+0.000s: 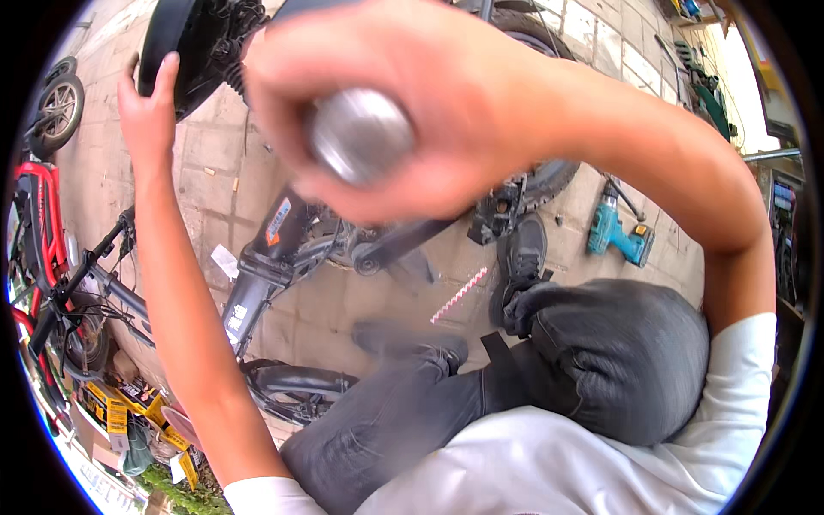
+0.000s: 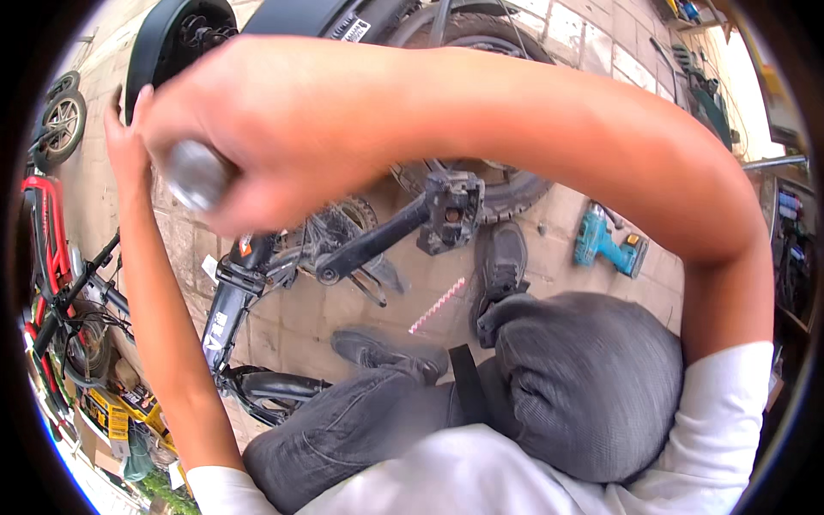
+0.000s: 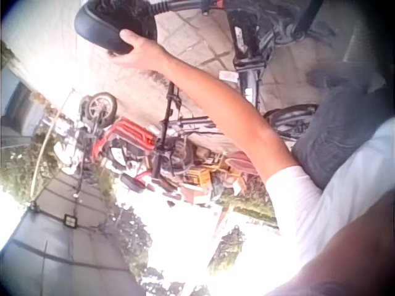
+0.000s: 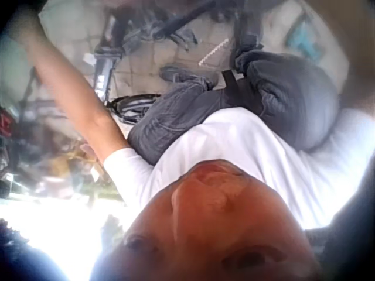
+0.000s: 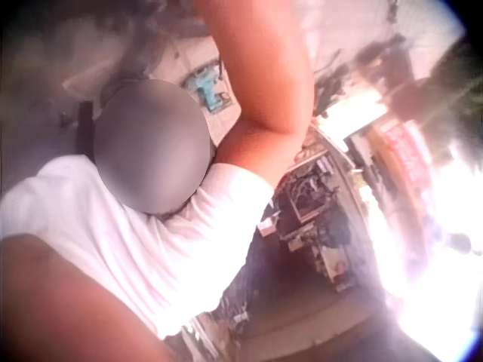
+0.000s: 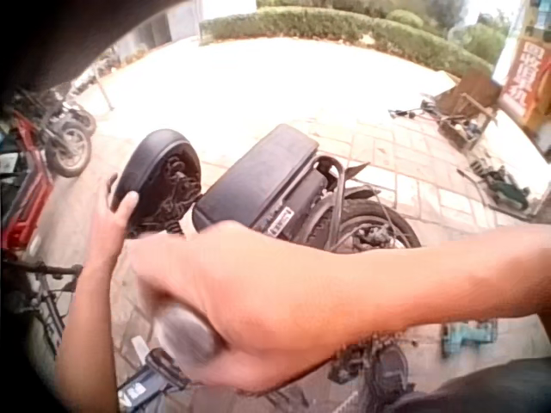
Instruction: The person uses a cordless drill and a screwdriver to remove bolts and screws from the rear frame and seat post area of a bicycle. They manipulate the seat post and frame components while sitting on the ground.
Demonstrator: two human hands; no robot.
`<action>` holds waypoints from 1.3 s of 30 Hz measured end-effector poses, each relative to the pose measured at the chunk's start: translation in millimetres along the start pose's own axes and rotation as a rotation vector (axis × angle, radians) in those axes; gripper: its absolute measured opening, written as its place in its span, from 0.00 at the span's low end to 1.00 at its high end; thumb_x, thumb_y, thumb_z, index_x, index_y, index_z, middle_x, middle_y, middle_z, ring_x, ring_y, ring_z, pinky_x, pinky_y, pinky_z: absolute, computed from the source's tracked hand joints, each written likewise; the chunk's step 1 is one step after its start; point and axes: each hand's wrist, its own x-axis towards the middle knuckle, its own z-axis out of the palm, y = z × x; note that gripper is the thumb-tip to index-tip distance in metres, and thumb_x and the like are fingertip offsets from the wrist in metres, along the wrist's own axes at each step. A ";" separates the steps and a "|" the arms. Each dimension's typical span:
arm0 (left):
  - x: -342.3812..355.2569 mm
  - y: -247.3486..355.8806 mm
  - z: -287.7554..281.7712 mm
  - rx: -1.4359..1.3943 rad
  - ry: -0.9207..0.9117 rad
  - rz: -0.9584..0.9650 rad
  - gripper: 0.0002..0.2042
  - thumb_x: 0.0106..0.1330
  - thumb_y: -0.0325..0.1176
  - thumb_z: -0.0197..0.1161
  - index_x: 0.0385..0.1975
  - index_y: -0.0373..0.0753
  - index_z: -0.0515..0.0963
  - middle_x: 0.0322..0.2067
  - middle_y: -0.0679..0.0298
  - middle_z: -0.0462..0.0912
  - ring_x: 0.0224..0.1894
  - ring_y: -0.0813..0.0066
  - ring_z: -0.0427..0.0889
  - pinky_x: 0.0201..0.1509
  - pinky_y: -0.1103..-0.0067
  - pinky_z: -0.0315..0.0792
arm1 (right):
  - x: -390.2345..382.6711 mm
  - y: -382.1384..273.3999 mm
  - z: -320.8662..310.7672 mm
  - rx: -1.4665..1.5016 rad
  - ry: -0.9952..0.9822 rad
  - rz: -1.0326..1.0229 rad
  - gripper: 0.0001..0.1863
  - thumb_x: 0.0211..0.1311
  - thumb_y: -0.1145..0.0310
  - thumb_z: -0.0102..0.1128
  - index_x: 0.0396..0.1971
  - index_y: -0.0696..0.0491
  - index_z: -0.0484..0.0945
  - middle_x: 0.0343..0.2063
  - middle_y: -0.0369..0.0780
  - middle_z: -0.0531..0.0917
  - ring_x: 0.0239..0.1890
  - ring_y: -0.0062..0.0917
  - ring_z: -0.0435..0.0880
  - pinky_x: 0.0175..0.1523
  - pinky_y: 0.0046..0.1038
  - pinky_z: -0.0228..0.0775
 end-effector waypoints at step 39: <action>44.1 -41.2 6.8 0.111 -0.191 0.110 0.38 0.53 0.46 0.79 0.61 0.29 0.73 0.55 0.48 0.80 0.57 0.61 0.80 0.63 0.70 0.71 | 92.5 78.1 17.1 0.531 -0.460 0.667 0.17 0.45 0.57 0.72 0.18 0.55 0.77 0.17 0.37 0.78 0.16 0.26 0.73 0.23 0.28 0.66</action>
